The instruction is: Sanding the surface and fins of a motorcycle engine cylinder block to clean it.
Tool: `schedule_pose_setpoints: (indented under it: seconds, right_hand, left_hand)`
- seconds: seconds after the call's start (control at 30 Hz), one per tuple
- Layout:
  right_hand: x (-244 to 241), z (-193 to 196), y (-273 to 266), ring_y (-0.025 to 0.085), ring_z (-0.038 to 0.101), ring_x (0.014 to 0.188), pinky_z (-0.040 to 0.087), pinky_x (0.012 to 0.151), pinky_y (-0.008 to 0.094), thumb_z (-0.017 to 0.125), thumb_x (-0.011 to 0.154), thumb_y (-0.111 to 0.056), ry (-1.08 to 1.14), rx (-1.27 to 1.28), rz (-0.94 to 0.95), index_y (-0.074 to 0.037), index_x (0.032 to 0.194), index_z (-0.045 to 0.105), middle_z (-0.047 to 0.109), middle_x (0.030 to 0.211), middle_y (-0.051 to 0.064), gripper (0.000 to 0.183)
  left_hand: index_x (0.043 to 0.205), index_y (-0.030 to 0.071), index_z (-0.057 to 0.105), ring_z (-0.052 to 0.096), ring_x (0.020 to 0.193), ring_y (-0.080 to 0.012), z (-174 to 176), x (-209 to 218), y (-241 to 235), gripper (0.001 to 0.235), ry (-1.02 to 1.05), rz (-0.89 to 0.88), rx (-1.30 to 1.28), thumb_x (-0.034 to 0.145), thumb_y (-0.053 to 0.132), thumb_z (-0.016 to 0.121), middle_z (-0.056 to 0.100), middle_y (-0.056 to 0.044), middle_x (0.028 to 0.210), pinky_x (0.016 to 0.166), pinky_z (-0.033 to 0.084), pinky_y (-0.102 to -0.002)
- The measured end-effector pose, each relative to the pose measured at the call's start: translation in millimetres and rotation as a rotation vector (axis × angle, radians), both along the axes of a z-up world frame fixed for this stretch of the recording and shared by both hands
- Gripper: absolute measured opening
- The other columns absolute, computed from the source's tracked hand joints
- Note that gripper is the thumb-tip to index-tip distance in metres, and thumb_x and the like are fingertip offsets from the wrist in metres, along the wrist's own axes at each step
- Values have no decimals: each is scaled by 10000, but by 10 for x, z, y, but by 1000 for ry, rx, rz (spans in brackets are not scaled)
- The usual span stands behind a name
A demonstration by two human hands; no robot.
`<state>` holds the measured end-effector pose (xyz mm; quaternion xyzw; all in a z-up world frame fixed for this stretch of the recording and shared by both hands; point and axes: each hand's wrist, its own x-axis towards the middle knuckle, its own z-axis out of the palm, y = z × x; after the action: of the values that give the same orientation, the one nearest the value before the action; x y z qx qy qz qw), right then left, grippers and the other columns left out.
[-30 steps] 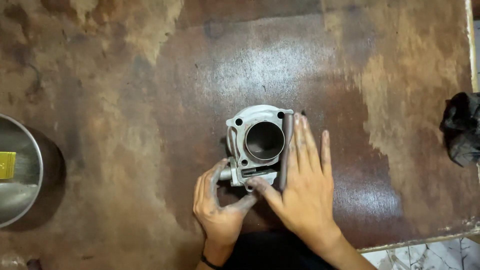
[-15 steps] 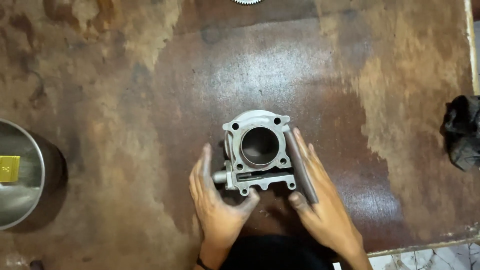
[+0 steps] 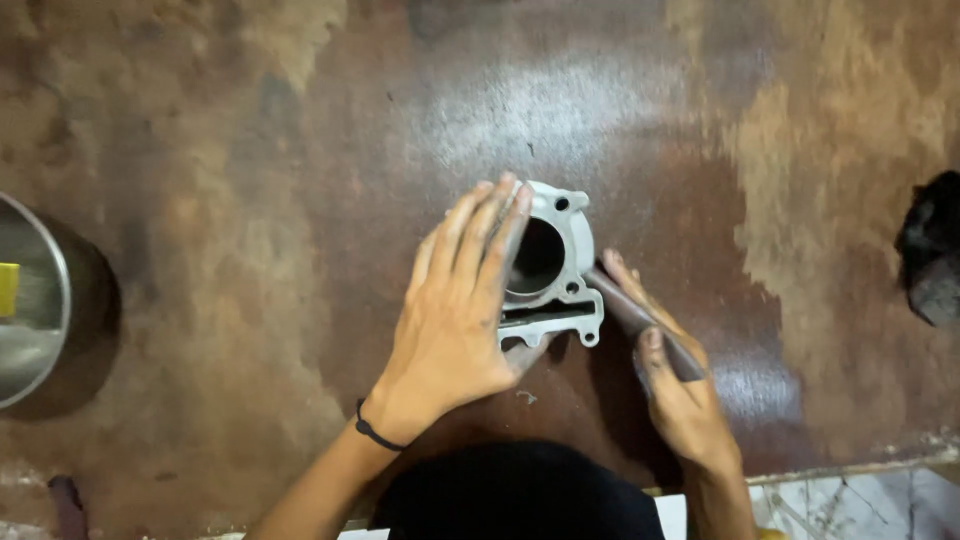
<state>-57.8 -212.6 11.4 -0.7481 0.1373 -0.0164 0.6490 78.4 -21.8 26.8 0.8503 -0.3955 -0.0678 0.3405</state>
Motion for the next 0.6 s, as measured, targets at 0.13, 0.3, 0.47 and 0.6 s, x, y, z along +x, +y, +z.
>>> schedule_pose_setpoints:
  seconds: [0.13,0.3,0.47,0.6]
  right_hand:
    - [-778,-946,-75,710,182,932,200,808,763,410,1091,-264,738,191,-355,-47,1535,494,325,1099,527,501]
    - [-457,-632,150,254,517,1362,385,1140,414,382,1066,-439,246,361,-248,16,1542,424,556,1479,198,660]
    - [-7,-64,483,327,234,1626,128,1332,482,296,1123,-454,-118,20,-86,21,1617,287,280,1722,212,686]
    - [31,-184,535,377,263,1614,134,1340,528,281,1153,-446,-145,-393,-65,25,1593,318,312,1693,232,646]
  left_hand:
    - [1611,59,265,340,1532,-379,18,60,-17,1106,-44,56,-11,720,390,832,350,-170,1653,1241,315,-523]
    - [1591,89,362,394,1487,-379,5,37,-7,1073,-67,24,-14,707,399,885,421,-154,1609,1206,347,-521]
    - [1576,71,371,397,1504,-421,-85,35,95,1095,-66,107,-130,676,390,907,440,-178,1592,1215,359,-529]
    - [1590,44,351,389,1540,-438,-173,14,201,1088,-60,143,-238,742,442,906,422,-214,1616,1254,358,-525]
